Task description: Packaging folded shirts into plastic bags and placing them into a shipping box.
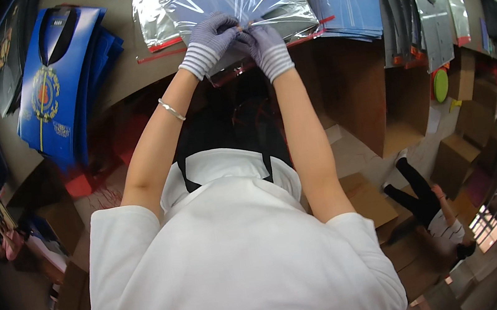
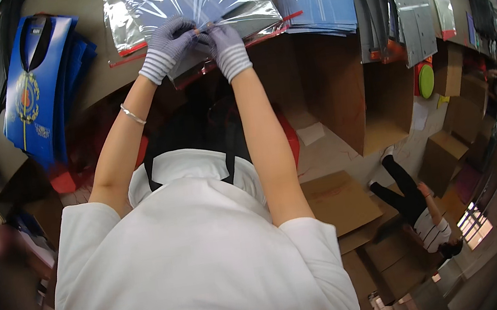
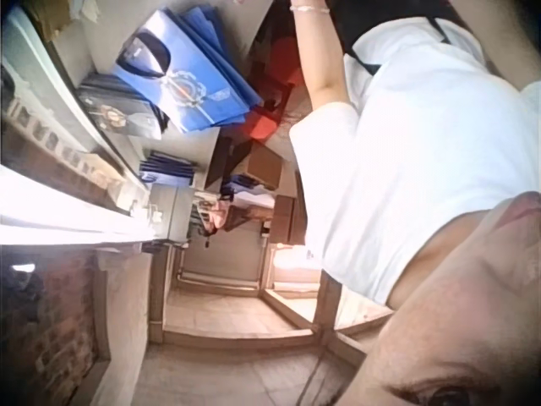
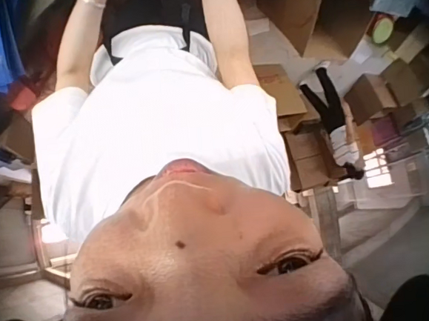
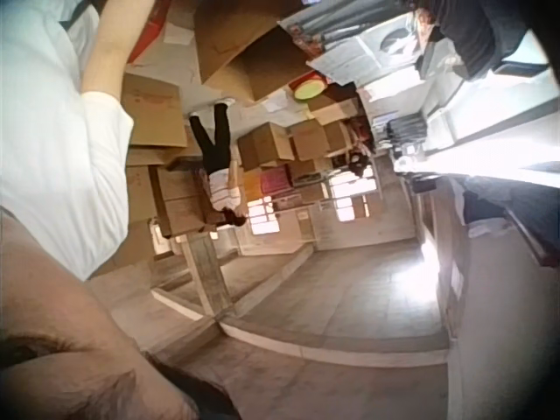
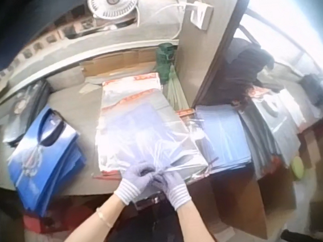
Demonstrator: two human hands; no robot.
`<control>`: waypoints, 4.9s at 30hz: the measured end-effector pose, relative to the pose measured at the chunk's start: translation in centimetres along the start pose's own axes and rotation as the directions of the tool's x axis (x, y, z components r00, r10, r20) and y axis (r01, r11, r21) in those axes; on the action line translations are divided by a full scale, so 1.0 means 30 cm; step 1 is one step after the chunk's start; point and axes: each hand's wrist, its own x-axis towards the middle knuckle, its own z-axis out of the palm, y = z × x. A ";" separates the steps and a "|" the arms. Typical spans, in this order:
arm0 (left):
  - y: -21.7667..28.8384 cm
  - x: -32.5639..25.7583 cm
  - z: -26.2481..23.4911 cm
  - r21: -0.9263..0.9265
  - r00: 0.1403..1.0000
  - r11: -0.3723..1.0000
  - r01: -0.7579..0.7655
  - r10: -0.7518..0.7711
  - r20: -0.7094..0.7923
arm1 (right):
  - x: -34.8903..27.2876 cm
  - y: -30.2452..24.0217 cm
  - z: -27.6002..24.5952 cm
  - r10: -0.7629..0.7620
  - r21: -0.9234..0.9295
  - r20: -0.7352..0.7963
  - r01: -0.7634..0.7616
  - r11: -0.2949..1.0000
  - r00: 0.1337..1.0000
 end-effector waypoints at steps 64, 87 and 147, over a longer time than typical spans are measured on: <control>-0.498 -0.285 -0.394 -0.797 0.998 -0.601 -0.059 -0.027 -0.053 | 0.239 -0.113 0.106 -0.286 -0.951 -0.219 -0.270 -0.153 0.933; 1.043 -0.075 0.201 0.120 0.886 0.881 -0.458 0.441 0.144 | -0.930 -0.681 -0.429 -0.562 -0.754 -0.198 0.242 0.611 0.803; 0.812 0.875 1.606 -0.069 0.997 0.995 -0.077 0.076 -0.015 | -0.420 -1.948 -1.407 -0.267 -0.440 -0.089 0.202 0.875 0.960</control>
